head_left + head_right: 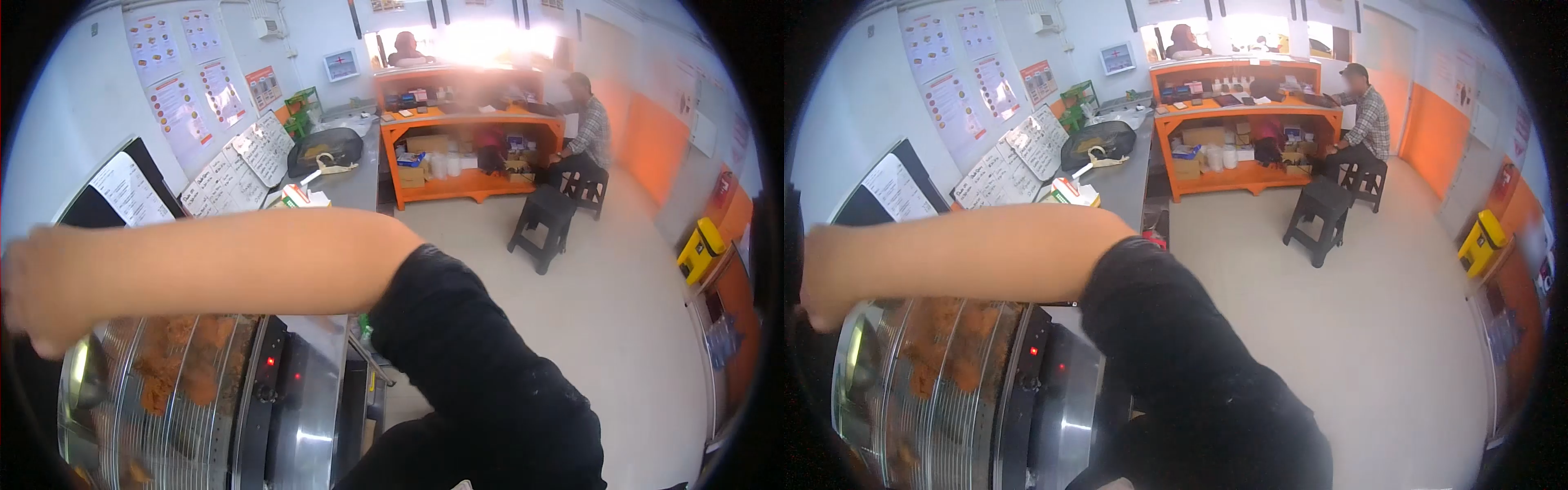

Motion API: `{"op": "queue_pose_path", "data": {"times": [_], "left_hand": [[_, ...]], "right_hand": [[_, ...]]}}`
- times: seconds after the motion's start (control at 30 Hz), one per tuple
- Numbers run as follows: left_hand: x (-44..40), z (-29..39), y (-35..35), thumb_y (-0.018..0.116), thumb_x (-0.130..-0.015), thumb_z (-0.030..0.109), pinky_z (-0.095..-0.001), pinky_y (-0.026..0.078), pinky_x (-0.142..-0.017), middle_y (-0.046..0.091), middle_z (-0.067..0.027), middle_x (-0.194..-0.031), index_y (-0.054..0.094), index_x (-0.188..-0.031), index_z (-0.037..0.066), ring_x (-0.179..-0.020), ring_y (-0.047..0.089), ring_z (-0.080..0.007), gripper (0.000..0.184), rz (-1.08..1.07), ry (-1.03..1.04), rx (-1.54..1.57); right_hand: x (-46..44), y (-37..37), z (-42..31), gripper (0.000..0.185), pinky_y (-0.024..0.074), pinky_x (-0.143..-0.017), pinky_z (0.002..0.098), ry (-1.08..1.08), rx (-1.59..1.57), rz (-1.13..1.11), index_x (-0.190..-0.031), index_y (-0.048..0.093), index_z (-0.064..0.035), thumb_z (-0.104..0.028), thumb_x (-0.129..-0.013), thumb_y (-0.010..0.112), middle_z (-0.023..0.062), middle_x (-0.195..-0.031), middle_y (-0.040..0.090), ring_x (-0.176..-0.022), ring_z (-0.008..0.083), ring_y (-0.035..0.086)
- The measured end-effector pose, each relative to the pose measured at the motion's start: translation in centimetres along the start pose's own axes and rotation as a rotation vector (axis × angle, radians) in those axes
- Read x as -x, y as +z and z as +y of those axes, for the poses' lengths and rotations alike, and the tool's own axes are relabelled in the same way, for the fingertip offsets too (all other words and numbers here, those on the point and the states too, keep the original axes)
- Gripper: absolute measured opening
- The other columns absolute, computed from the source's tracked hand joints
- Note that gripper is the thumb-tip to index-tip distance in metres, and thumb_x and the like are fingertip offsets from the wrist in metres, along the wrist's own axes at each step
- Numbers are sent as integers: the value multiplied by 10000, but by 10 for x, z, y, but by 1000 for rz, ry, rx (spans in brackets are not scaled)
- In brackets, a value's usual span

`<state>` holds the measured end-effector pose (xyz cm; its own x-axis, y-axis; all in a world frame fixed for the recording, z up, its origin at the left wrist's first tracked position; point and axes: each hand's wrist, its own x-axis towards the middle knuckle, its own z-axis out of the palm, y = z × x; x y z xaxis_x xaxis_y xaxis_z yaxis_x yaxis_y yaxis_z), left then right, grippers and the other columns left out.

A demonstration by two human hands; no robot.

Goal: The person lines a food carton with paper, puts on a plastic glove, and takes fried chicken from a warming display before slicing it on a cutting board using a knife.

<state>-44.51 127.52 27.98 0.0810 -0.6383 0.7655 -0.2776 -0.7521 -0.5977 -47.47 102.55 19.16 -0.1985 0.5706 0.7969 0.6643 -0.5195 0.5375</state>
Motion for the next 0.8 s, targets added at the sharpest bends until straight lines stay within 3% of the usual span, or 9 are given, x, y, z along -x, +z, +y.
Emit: {"op": "queue_pose_path", "data": {"times": [0.23,0.33,0.43,0.53,0.6,0.63,0.67,0.73,0.8], "left_hand": [[-1,27,-13,697,-833,168,-302,514,-632,591,-155,-931,523,-1051,-14,-787,601,-241,333,60,-369,324],[6,14,-16,689,-841,141,-275,511,-617,586,-146,-933,506,-1068,-10,-793,605,-218,328,78,-346,285],[9,8,-14,702,-812,196,-358,515,-646,621,-192,-893,562,-1017,-53,-790,629,-290,351,139,-328,346],[14,5,3,688,-807,144,-361,467,-843,570,-145,-1102,482,-1183,25,-1004,566,-259,444,117,-222,482],[30,-21,12,679,-804,109,-363,434,-975,536,-114,-1241,429,-1293,77,-1146,525,-238,550,72,-201,481],[30,-18,9,674,-792,42,-368,385,-1027,445,-150,-1352,383,-1344,53,-1269,425,-264,625,55,-165,405],[27,-12,5,673,-781,31,-371,400,-1007,471,-150,-1315,410,-1298,51,-1230,462,-287,580,80,-116,268],[25,-12,6,689,-751,29,-365,433,-950,524,-142,-1231,482,-1171,24,-1134,527,-324,468,141,-150,334],[28,-17,4,716,-720,41,-361,454,-908,560,-148,-1176,559,-1048,-20,-1063,561,-334,369,131,-139,261]], "right_hand": [[-62,79,33,186,502,-700,412,203,-23,39,-812,685,-100,-248,-729,608,94,-858,656,-860,276,639],[-78,94,39,185,504,-718,413,243,-24,40,-816,683,-91,-237,-732,609,105,-876,662,-869,284,642],[-89,106,46,183,507,-736,413,277,-31,45,-820,682,-81,-226,-735,610,117,-895,668,-879,292,644],[-104,116,47,181,509,-753,414,297,-92,66,-823,681,-71,-214,-738,610,128,-913,674,-889,299,647],[-101,101,47,226,509,-773,427,345,-150,125,-873,665,-45,-234,-755,633,183,-877,661,-839,341,646],[-101,98,46,192,522,-763,419,381,-125,120,-943,667,-107,-186,-785,592,141,-915,679,-864,294,661],[-92,89,45,197,528,-734,425,279,-148,189,-987,631,-106,-167,-814,559,145,-916,673,-855,303,660],[-86,95,52,149,536,-700,403,82,-47,290,-958,599,-107,-168,-837,537,123,-861,653,-818,300,659],[-84,93,53,192,526,-707,406,22,-49,319,-1002,630,-149,-159,-827,553,76,-982,630,-829,282,648]]}}
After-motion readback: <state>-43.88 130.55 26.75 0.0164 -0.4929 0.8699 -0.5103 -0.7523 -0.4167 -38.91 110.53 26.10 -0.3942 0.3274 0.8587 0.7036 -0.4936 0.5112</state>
